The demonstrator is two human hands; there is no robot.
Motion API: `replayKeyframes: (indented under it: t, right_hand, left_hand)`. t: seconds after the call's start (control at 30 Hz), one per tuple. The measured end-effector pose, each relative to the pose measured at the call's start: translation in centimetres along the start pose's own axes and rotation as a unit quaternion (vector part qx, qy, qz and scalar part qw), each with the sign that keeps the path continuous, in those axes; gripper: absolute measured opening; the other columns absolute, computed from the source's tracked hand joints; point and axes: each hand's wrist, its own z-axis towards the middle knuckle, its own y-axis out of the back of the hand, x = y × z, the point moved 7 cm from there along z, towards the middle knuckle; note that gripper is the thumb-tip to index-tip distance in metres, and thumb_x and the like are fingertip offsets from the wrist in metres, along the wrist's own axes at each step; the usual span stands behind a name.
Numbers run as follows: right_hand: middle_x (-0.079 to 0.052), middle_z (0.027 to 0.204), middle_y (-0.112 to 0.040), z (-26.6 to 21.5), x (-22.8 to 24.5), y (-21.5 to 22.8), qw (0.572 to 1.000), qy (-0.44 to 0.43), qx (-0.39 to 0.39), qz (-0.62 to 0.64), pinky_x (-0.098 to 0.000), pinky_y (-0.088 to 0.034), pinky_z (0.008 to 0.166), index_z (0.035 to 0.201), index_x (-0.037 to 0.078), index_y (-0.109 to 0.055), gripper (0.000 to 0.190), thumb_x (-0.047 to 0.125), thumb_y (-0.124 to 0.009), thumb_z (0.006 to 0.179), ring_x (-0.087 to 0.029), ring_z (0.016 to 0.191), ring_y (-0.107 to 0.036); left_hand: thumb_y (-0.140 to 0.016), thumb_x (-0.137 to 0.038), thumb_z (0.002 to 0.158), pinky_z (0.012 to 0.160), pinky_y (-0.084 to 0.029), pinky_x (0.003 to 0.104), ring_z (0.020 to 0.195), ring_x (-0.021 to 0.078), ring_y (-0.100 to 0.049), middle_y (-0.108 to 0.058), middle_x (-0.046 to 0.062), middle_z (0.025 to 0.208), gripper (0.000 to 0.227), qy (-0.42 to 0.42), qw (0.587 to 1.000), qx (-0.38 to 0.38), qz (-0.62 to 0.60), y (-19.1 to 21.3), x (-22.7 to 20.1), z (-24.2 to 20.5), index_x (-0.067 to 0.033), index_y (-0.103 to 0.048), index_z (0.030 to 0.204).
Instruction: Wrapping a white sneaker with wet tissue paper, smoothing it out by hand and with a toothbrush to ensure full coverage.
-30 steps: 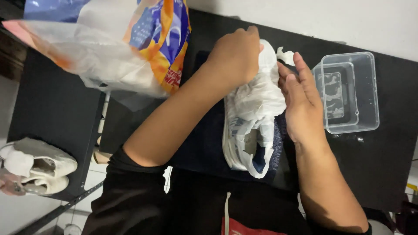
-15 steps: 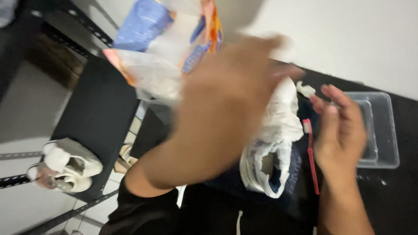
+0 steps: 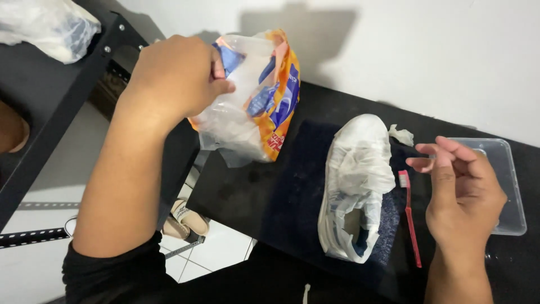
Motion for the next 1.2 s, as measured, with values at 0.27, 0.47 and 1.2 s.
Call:
replayKeyframes:
  t: [0.27, 0.47, 1.2]
  right_hand:
    - [-0.028, 0.114, -0.064, 0.1, -0.6, 0.3, 1.000, -0.017, 0.003, -0.002, -0.0401, -0.062, 0.093, 0.133, -0.011, -0.054, 0.020, 0.001, -0.048, 0.119, -0.034, 0.098, -0.070]
    - [-0.025, 0.114, -0.060, -0.2, 0.8, 0.4, 0.999, 0.017, -0.014, 0.024, -0.0408, -0.066, 0.093, 0.130, -0.014, -0.054, 0.018, 0.000, -0.049, 0.120, -0.034, 0.109, -0.068]
    - [-0.010, 0.107, -0.074, -0.2, 0.0, 3.4, 0.949, -0.170, -0.097, 0.248, -0.0327, -0.060, 0.084, 0.108, 0.004, -0.071, 0.026, 0.028, -0.066, 0.098, -0.020, 0.098, -0.072]
  left_hand:
    - [-0.065, -0.011, 0.099, 0.070, -0.048, 0.036, 0.079, 0.0198, -0.067, -0.073, 0.001, 0.090, 0.006, -0.144, 0.947, -0.189, -0.216, 4.2, 0.4, -3.7, -0.0098, -0.071, 0.096]
    - [-0.061, 0.006, 0.135, 0.101, -0.048, 0.040, 0.109, 0.0254, -0.060, -0.060, 0.012, 0.114, 0.017, -0.275, 0.847, -0.359, -0.279, 9.5, -1.4, -9.9, 0.0059, -0.059, 0.119]
    - [-0.058, -0.057, 0.085, 0.061, -0.045, 0.023, 0.073, 0.0074, -0.055, -0.068, 0.004, 0.113, 0.060, -0.311, 0.741, 0.182, -0.567, -3.5, -21.5, -2.9, -0.0151, -0.051, 0.128]
